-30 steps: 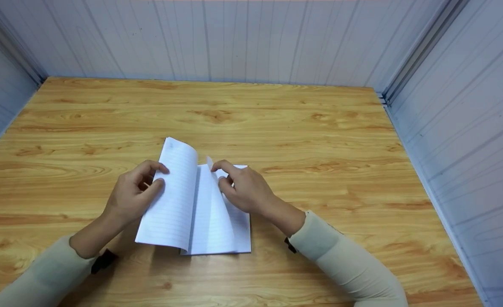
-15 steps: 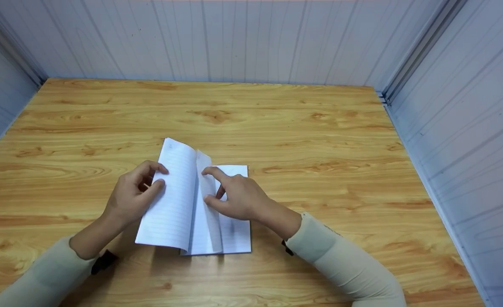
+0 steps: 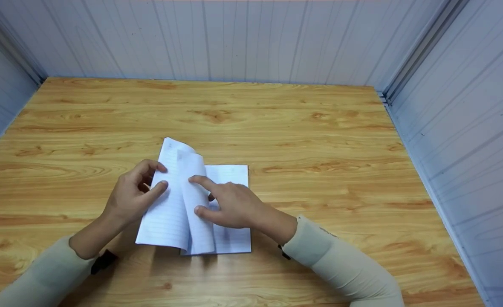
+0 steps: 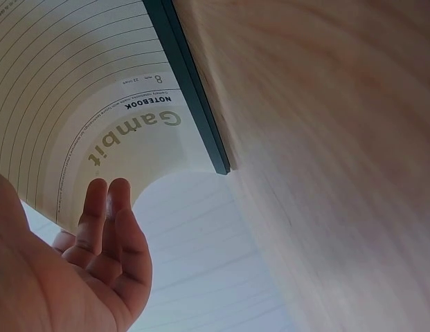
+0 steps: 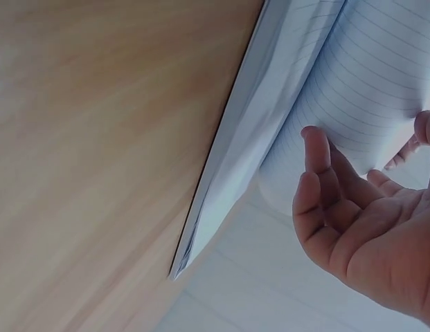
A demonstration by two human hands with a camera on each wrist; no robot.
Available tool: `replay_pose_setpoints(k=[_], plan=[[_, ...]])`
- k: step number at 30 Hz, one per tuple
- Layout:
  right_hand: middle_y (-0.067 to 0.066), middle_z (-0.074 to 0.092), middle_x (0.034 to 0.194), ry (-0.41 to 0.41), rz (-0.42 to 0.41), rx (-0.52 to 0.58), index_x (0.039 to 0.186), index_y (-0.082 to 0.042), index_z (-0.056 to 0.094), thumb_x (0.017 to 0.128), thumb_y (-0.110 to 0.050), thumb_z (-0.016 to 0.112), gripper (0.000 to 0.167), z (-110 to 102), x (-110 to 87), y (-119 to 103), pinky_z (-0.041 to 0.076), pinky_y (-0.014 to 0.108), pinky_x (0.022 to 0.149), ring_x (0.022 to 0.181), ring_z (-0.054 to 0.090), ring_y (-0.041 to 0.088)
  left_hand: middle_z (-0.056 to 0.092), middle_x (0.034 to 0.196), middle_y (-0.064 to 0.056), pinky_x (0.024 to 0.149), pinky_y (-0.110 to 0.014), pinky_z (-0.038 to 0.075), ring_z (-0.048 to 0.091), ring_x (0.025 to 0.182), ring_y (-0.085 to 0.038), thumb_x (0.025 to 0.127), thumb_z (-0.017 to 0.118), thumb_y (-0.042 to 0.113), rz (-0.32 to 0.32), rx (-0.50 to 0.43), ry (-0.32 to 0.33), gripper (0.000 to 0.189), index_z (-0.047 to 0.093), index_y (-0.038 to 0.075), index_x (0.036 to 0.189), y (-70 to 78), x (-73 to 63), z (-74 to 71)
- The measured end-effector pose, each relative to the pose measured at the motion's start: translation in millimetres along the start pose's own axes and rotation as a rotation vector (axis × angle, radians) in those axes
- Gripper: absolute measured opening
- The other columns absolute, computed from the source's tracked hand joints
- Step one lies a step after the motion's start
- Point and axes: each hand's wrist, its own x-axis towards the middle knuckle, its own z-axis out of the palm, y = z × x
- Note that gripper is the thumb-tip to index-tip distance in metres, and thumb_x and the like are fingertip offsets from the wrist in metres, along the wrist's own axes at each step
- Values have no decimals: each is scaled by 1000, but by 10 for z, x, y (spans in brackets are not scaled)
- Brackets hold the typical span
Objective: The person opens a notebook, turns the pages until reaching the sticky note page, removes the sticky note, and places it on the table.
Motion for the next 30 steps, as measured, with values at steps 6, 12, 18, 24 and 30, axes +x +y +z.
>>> replay_pose_setpoints(k=[6, 12, 18, 24, 30], plan=[[-2, 69, 113, -26, -2, -19, 147, -40, 27, 94, -53, 49, 59, 16, -1, -43, 49, 28, 68, 83, 64, 11, 66, 83, 2, 60, -29, 51, 64, 69, -13, 77, 75, 35, -25, -4, -20, 33, 59, 21, 103, 7, -9, 0], [-1, 68, 119, -21, -27, -5, 147, -38, 29, 94, -52, 49, 59, 18, 9, -63, 49, 28, 70, 87, 64, 12, 67, 88, 2, 60, -29, 51, 65, 73, -16, 77, 75, 39, -12, 11, -42, 38, 57, 19, 104, 6, -8, 0], [-1, 64, 126, -36, -44, -2, 148, -37, 29, 95, -52, 48, 58, 4, 16, -77, 52, 31, 76, 93, 65, 14, 68, 89, 1, 59, -29, 51, 66, 73, -17, 75, 76, 37, 16, 12, -42, 39, 56, 18, 104, -2, -10, 1], [0, 64, 122, -17, -59, -25, 145, -29, 37, 95, -43, 53, 54, -18, 29, -36, 51, 35, 82, 101, 64, 16, 67, 87, 2, 57, -28, 50, 66, 71, -15, 75, 74, 31, 21, 17, -44, 36, 56, 20, 104, -4, -15, 5], [5, 66, 110, 59, -18, -63, 124, -15, 58, 92, -33, 59, 36, -66, 35, 49, 47, 40, 85, 103, 60, 24, 66, 89, 2, 55, -27, 49, 64, 70, -11, 76, 71, 27, 18, 4, -40, 40, 51, 20, 110, 8, -17, -4]])
